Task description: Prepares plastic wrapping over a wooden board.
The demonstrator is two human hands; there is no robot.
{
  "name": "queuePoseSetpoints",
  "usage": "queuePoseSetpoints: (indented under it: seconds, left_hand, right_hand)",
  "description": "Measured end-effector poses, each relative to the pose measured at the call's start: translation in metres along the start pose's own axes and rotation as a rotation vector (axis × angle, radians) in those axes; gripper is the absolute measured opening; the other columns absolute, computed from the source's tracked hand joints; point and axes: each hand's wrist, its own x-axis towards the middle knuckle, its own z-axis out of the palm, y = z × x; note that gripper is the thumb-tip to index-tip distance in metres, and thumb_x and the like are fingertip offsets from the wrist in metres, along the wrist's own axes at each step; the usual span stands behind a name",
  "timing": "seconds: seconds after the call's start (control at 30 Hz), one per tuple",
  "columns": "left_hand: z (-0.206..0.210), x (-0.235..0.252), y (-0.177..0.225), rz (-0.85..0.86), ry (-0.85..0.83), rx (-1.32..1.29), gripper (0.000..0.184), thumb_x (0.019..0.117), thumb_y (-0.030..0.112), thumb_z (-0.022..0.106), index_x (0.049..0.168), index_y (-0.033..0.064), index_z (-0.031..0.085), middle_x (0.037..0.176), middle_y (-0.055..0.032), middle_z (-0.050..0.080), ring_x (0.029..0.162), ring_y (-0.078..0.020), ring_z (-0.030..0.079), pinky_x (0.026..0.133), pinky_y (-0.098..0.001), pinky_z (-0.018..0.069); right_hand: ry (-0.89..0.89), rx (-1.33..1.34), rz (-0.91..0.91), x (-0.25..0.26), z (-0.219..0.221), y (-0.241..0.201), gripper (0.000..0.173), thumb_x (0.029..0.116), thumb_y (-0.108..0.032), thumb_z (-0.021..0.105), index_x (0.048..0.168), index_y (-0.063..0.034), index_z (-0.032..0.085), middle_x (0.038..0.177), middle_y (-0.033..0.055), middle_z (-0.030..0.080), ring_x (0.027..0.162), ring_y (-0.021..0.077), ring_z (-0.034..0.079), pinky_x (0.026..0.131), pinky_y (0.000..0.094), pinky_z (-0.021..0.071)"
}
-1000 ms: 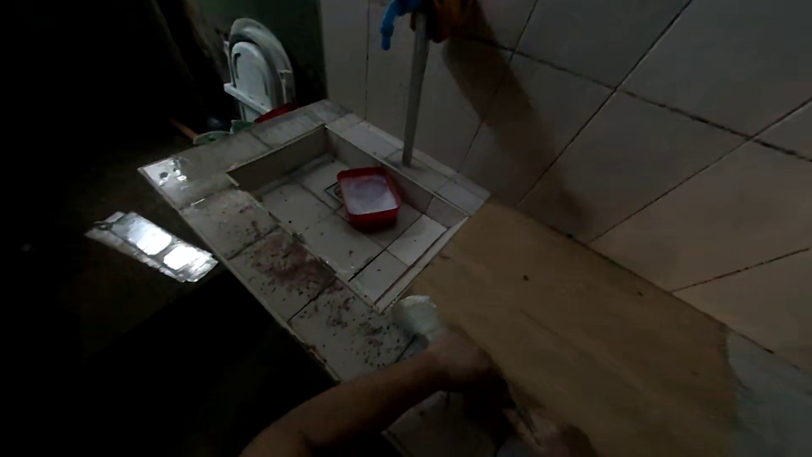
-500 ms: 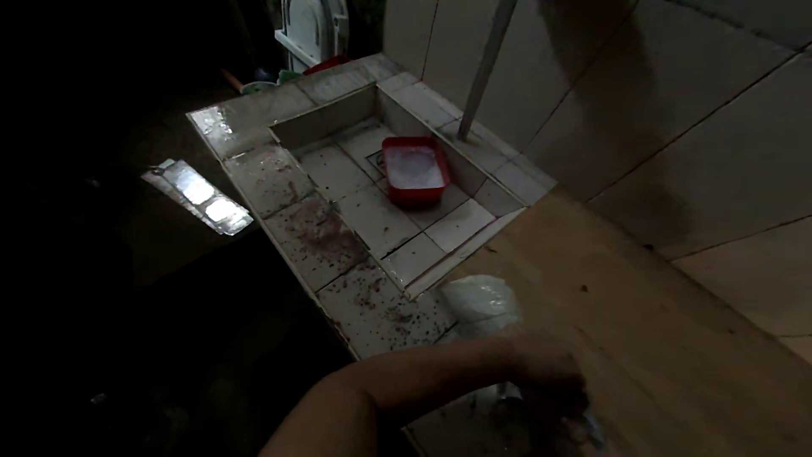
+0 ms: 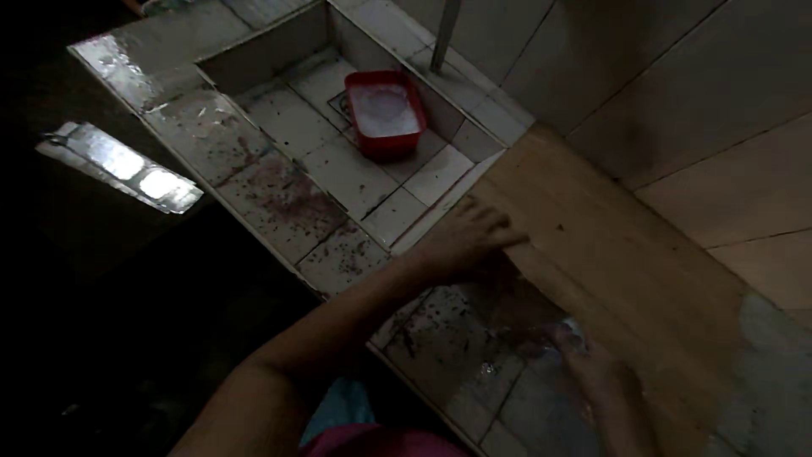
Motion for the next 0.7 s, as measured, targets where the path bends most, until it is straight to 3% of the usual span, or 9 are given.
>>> queuePoseSetpoints:
  seconds: [0.03, 0.1, 0.13, 0.2, 0.27, 0.37, 0.47, 0.57, 0.7]
  left_hand:
    - [-0.004, -0.016, -0.008, -0.098, 0.043, -0.045, 0.073, 0.0842, 0.035, 0.084, 0.149, 0.0201, 0.054, 0.147, -0.0184, 0.055, 0.140, -0.0361, 0.048, 0.121, -0.0551, 0.0301]
    - [-0.006, -0.039, -0.019, -0.322, 0.064, -0.228, 0.082, 0.0865, 0.025, 0.083, 0.156, 0.0110, 0.042, 0.151, -0.0204, 0.051, 0.139, -0.0353, 0.049, 0.116, -0.0531, 0.0385]
    - [-0.003, -0.046, -0.021, -0.413, 0.033, -0.315, 0.079, 0.0883, 0.025, 0.082, 0.155, 0.0073, 0.042, 0.146, -0.0207, 0.055, 0.133, -0.0349, 0.055, 0.112, -0.0534, 0.0442]
    - [0.016, -0.053, -0.025, -0.476, 0.012, -0.471, 0.054, 0.0924, 0.026, 0.078, 0.136, -0.0004, 0.058, 0.121, -0.0207, 0.069, 0.113, -0.0321, 0.068, 0.101, -0.0529, 0.0525]
    - [0.031, -0.055, -0.027, -0.465, 0.075, -0.599, 0.039, 0.0961, 0.021, 0.073, 0.126, -0.0027, 0.064, 0.114, -0.0191, 0.071, 0.109, -0.0275, 0.069, 0.101, -0.0487, 0.0538]
    - [0.035, -0.047, -0.017, -0.471, 0.176, -0.702, 0.034, 0.0998, 0.019, 0.068, 0.126, -0.0033, 0.065, 0.117, -0.0190, 0.071, 0.111, -0.0253, 0.068, 0.103, -0.0455, 0.0521]
    - [0.036, -0.031, -0.003, -0.555, 0.167, -0.805, 0.038, 0.1029, 0.022, 0.063, 0.134, 0.0005, 0.064, 0.124, -0.0191, 0.069, 0.117, -0.0272, 0.066, 0.106, -0.0493, 0.0493]
    - [0.034, -0.005, 0.015, -0.403, 0.148, -0.701, 0.029, 0.1017, 0.019, 0.063, 0.119, -0.0036, 0.070, 0.109, -0.0205, 0.072, 0.105, -0.0305, 0.069, 0.098, -0.0535, 0.0518]
    - [0.043, 0.034, 0.050, -0.203, 0.014, -0.352, 0.027, 0.1027, 0.024, 0.062, 0.117, 0.0059, 0.076, 0.113, -0.0153, 0.073, 0.114, -0.0323, 0.066, 0.105, -0.0551, 0.0466]
  right_hand:
    - [-0.008, -0.017, 0.027, -0.004, -0.003, -0.008, 0.058, 0.1045, -0.042, 0.059, 0.134, 0.0075, 0.060, 0.123, 0.0352, 0.064, 0.118, 0.0527, 0.061, 0.101, 0.0695, 0.0431]
    - [0.058, -0.037, -0.058, -0.014, -0.002, -0.026, 0.052, 0.1034, -0.031, 0.064, 0.136, 0.0084, 0.057, 0.123, 0.0355, 0.064, 0.115, 0.0532, 0.062, 0.098, 0.0696, 0.0455]
    - [0.092, -0.025, -0.132, -0.018, 0.002, -0.035, 0.048, 0.1001, -0.022, 0.068, 0.136, 0.0069, 0.057, 0.125, 0.0343, 0.063, 0.116, 0.0523, 0.061, 0.098, 0.0699, 0.0459]
    - [0.088, -0.022, -0.264, -0.023, 0.008, -0.060, 0.053, 0.0913, -0.015, 0.076, 0.138, 0.0004, 0.058, 0.131, 0.0304, 0.061, 0.122, 0.0502, 0.058, 0.101, 0.0694, 0.0448]
    - [0.046, -0.038, -0.339, -0.029, 0.008, -0.085, 0.056, 0.0897, -0.024, 0.080, 0.138, -0.0040, 0.060, 0.132, 0.0241, 0.063, 0.121, 0.0447, 0.061, 0.101, 0.0648, 0.0479]
    - [0.006, -0.092, -0.365, -0.037, 0.004, -0.113, 0.052, 0.0930, -0.047, 0.075, 0.119, -0.0023, 0.068, 0.105, 0.0219, 0.072, 0.097, 0.0415, 0.070, 0.082, 0.0631, 0.0541]
    - [-0.214, -0.155, -0.223, -0.044, -0.005, -0.131, 0.060, 0.1055, -0.051, 0.051, 0.122, 0.0046, 0.067, 0.112, 0.0261, 0.071, 0.108, 0.0412, 0.069, 0.095, 0.0578, 0.0514]
    - [-0.201, 0.170, -0.169, -0.046, 0.011, -0.110, 0.054, 0.1080, -0.042, 0.052, 0.107, 0.0108, 0.067, 0.097, 0.0273, 0.068, 0.093, 0.0377, 0.068, 0.086, 0.0543, 0.0534]
    - [-0.053, 0.549, -0.148, -0.047, 0.034, -0.072, 0.041, 0.1087, -0.022, 0.052, 0.127, 0.0142, 0.059, 0.113, 0.0283, 0.067, 0.104, 0.0290, 0.066, 0.097, 0.0446, 0.0514]
